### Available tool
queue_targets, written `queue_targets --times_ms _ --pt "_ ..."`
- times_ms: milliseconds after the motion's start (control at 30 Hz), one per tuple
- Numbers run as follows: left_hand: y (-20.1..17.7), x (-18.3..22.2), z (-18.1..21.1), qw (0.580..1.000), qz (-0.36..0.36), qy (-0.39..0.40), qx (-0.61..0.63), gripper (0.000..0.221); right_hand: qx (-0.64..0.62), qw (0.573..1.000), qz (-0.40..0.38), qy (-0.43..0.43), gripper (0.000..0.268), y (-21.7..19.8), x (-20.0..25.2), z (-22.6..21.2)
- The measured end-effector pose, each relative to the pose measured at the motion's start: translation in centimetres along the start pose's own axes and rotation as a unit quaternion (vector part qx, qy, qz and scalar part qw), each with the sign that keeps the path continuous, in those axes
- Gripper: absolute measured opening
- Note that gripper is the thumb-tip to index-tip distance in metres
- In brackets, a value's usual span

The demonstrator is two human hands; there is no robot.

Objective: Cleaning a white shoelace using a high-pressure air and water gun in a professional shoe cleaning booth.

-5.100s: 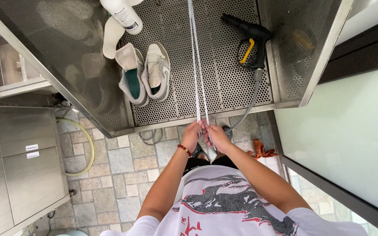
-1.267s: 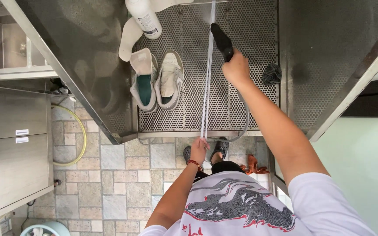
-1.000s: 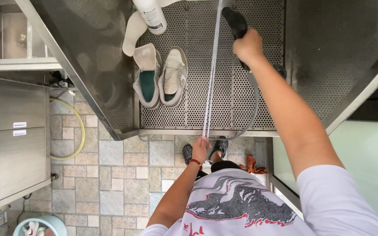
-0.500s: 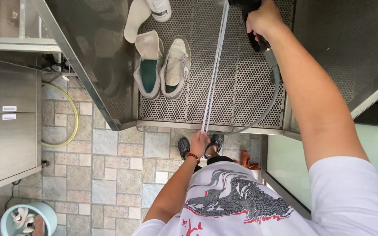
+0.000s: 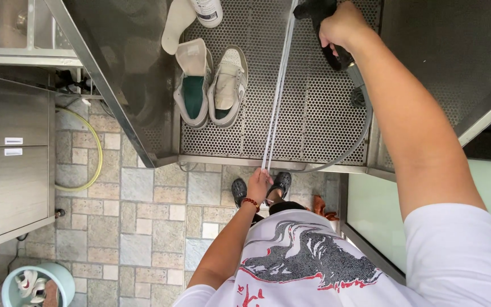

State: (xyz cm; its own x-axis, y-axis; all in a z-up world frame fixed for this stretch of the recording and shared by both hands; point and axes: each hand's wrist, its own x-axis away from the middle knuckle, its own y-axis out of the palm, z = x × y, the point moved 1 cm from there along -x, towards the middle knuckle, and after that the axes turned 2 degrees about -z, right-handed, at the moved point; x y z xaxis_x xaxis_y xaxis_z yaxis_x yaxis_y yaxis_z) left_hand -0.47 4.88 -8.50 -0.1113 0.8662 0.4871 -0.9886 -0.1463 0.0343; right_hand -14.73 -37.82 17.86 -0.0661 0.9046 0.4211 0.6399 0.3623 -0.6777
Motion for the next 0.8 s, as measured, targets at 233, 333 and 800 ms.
queue_targets --times_ms 233,333,800 --pt "0.0 -0.1 -0.8 1.0 -0.014 -0.008 0.008 0.033 0.059 0.997 -0.045 0.01 0.008 0.3 1.1 0.4" --pt "0.2 -0.5 -1.0 0.993 -0.031 -0.046 0.1 0.032 0.021 0.999 -0.049 0.002 0.006 0.2 1.1 0.3" --pt "0.1 -0.6 -0.6 0.976 -0.018 -0.133 0.17 0.03 0.067 0.996 -0.038 0.04 0.006 0.0 4.6 -0.3"
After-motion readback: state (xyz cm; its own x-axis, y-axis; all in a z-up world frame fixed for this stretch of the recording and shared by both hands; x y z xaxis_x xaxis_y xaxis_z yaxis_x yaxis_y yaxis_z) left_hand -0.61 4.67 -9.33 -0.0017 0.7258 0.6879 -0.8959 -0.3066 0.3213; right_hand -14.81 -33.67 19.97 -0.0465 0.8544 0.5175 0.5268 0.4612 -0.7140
